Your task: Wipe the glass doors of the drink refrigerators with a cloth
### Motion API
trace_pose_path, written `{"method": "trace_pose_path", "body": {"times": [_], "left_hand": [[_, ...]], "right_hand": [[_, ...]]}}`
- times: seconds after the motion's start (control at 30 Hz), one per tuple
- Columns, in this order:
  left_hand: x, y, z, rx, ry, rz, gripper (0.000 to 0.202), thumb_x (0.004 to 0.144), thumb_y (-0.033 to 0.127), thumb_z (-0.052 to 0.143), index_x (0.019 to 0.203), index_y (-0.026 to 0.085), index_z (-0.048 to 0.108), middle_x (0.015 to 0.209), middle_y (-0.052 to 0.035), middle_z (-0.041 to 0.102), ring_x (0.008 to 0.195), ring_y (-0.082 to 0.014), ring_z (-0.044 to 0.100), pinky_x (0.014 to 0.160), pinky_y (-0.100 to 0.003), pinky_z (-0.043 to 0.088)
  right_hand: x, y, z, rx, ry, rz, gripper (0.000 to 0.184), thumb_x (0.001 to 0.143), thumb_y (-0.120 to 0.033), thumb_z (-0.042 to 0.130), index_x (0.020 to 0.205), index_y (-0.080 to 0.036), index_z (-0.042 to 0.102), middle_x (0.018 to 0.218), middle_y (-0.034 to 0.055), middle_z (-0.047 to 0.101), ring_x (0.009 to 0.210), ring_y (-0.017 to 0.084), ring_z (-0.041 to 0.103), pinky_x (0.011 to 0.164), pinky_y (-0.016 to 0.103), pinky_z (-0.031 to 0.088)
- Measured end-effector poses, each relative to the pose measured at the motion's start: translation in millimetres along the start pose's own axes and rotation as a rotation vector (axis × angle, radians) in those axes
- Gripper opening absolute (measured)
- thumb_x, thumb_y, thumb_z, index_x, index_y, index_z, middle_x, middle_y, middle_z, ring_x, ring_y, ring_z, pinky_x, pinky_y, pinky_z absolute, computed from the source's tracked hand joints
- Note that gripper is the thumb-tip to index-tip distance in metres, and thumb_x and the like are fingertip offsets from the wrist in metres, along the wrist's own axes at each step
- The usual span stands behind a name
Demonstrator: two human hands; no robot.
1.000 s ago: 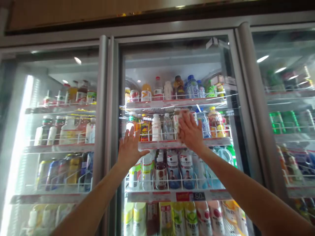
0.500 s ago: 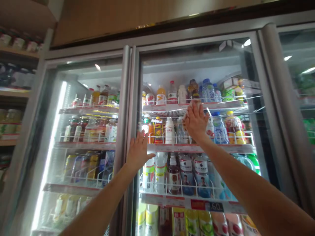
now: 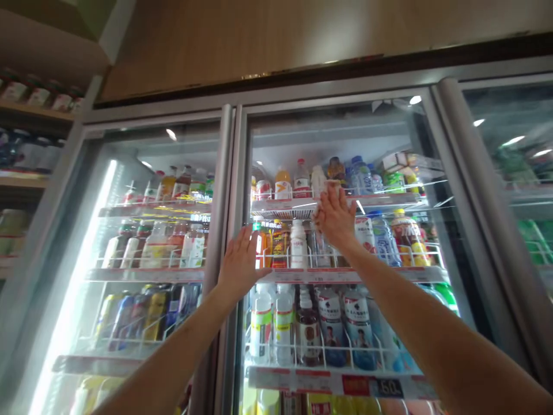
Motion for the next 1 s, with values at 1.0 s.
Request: {"method": "trace_pose_path", "body": {"times": [1.0], "left_hand": [[74.9, 13.9, 7.1, 0.063, -0.213, -0.1, 0.094, 0.071, 0.062, 0.055, 0.143, 0.015, 0.02, 0.152, -0.0145, 0.012, 0.139, -0.0303, 0.017, 0.107, -0.052, 0.027]], "right_hand": [[26.5, 155.6, -51.6, -0.068, 0.165, 0.16, 0.053, 0.087, -0.029, 0.028, 0.132, -0.007, 0.045, 0.143, 0.0215, 0.034, 0.134, 0.038, 0.024, 0.1, 0.062, 0.019]]}}
Point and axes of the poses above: each hand's wrist, its own x-axis towards the middle knuckle, its own z-axis out of the palm, y = z × x, the point moved 10 cm from there along x, towards the middle knuckle
